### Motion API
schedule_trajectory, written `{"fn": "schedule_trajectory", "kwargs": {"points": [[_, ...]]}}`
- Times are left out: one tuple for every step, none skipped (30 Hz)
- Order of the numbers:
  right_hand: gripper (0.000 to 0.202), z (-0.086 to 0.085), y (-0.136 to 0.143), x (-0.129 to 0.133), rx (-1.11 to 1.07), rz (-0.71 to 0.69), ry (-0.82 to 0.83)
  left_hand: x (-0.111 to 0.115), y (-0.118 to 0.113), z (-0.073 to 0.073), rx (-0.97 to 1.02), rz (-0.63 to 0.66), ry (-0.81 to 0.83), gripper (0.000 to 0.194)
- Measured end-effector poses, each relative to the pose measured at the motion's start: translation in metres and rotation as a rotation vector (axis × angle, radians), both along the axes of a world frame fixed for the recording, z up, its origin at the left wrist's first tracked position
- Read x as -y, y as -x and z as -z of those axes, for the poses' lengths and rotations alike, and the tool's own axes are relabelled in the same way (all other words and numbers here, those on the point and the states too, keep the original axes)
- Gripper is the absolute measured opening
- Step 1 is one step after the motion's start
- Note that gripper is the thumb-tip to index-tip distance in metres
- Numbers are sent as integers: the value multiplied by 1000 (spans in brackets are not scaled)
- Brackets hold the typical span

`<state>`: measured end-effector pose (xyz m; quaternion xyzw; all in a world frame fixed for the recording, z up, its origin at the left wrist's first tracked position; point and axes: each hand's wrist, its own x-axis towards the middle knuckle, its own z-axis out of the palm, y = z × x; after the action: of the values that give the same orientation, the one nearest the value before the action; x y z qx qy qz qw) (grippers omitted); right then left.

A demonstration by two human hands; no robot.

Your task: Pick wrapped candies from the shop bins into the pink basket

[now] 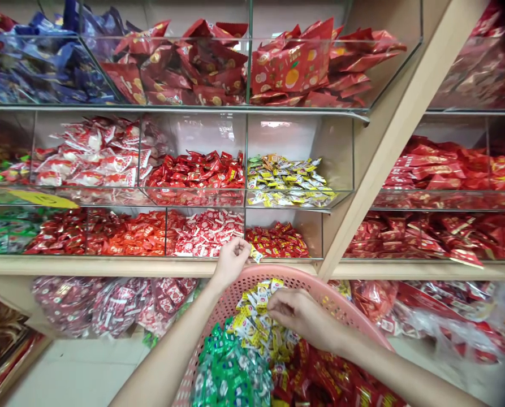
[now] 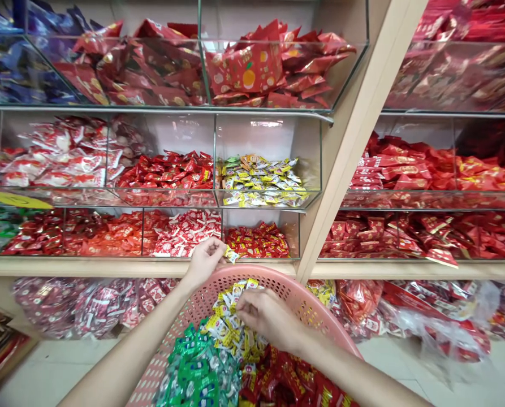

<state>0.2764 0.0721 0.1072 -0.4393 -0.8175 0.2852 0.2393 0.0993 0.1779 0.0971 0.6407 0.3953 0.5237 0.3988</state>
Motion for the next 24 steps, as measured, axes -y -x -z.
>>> {"fn": "schedule_trajectory", "kwargs": {"points": [[12,2,-2,2,23,-48,36,0,0,0,3,4,8,19],[12,4,-5,4,46,-100,79,1,1,0,6,9,15,18],[12,6,-10,6,67,-151,123,1,1,0,9,14,19,18],[12,8,-14,7,86,-188,154,1,1,0,11,18,21,19],[13,11,-19,7,102,-203,166,2,1,-1,12,20,20,19],[13,14,-23,7,117,-191,160,2,1,-1,14,20,19,20],[13,17,-27,7,128,-154,140,2,1,-1,17,18,17,21],[13,20,-30,7,138,-105,114,2,1,-1,21,14,15,21],[12,22,-32,6,146,-51,88,2,1,-1,24,9,13,22],[11,24,-33,5,156,-3,63,3,1,-1,26,7,12,22],[10,26,-34,5,170,34,38,3,1,-1,26,6,14,23],[10,28,-35,5,191,60,10,3,1,-1,23,6,18,23],[10,29,-35,4,218,79,-23,3,1,-1,17,7,22,23],[10,31,-36,5,253,93,-54,3,1,-1,10,7,27,22],[10,32,-36,5,288,107,-80,3,1,-1,5,8,30,22],[11,34,-36,6,320,119,-97,3,1,0,0,9,33,22],[12,36,-36,6,347,132,-103,3,1,0,-1,10,35,21],[13,38,-37,7,367,142,-102,2,2,0,-1,11,35,21],[14,39,-37,8,383,150,-96,2,2,0,0,12,33,20],[14,41,-37,9,397,158,-88,2,2,0,1,14,31,20],[14,42,-36,9,411,167,-84,2,2,0,2,16,28,19],[13,42,-36,10,427,179,-86,2,2,0,3,17,25,19],[13,43,-36,11,445,191,-92,2,2,0,4,18,22,18],[12,43,-35,12,465,203,-98,1,2,0,6,18,18,18]]}}
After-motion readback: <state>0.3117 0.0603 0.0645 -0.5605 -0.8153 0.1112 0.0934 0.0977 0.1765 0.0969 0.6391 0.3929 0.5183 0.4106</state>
